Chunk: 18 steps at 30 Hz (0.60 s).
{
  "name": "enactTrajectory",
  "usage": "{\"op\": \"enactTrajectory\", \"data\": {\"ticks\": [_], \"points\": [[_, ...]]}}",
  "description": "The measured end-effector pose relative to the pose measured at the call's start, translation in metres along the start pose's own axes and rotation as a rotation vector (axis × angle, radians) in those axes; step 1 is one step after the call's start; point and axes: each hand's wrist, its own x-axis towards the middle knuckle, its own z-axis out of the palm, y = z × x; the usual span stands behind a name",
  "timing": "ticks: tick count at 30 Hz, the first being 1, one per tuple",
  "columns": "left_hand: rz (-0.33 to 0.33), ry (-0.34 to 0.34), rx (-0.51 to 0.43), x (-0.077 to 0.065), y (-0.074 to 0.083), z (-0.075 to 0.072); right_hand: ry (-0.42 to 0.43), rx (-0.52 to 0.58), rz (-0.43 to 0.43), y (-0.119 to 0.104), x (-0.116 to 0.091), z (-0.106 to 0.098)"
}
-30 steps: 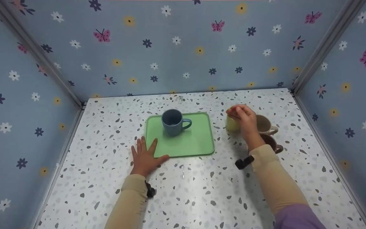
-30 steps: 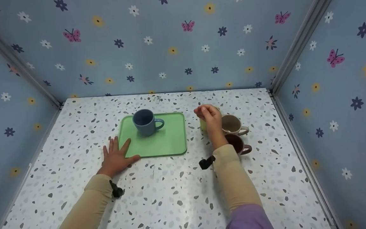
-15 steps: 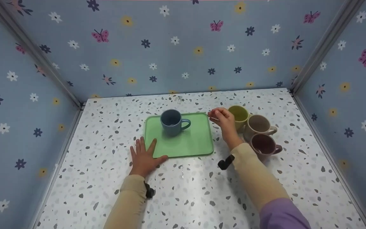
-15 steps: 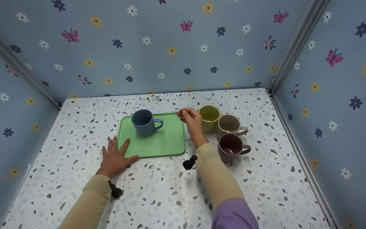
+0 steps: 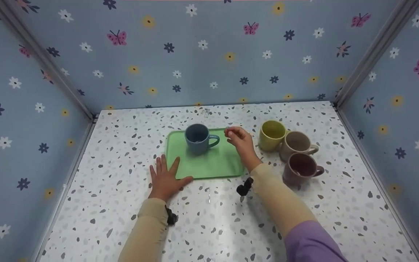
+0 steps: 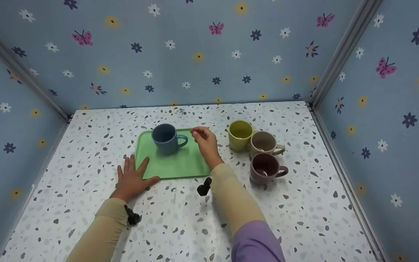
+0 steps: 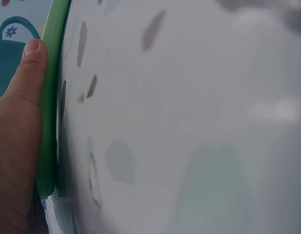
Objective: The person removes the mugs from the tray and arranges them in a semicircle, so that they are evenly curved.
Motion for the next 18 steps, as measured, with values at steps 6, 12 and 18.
{"op": "enactTrajectory", "data": {"ticks": [6, 12, 18], "points": [[0.001, -0.013, 0.005, 0.000, -0.003, 0.002, -0.005, -0.158, 0.004, 0.014, 0.001, 0.015], [0.007, 0.004, 0.002, 0.000, -0.003, 0.001, -0.066, -0.211, -0.005, 0.024, 0.002, 0.024], [0.007, 0.007, 0.018, 0.002, -0.001, 0.001, -0.108, -0.257, -0.014, 0.028, 0.006, 0.031]]}}
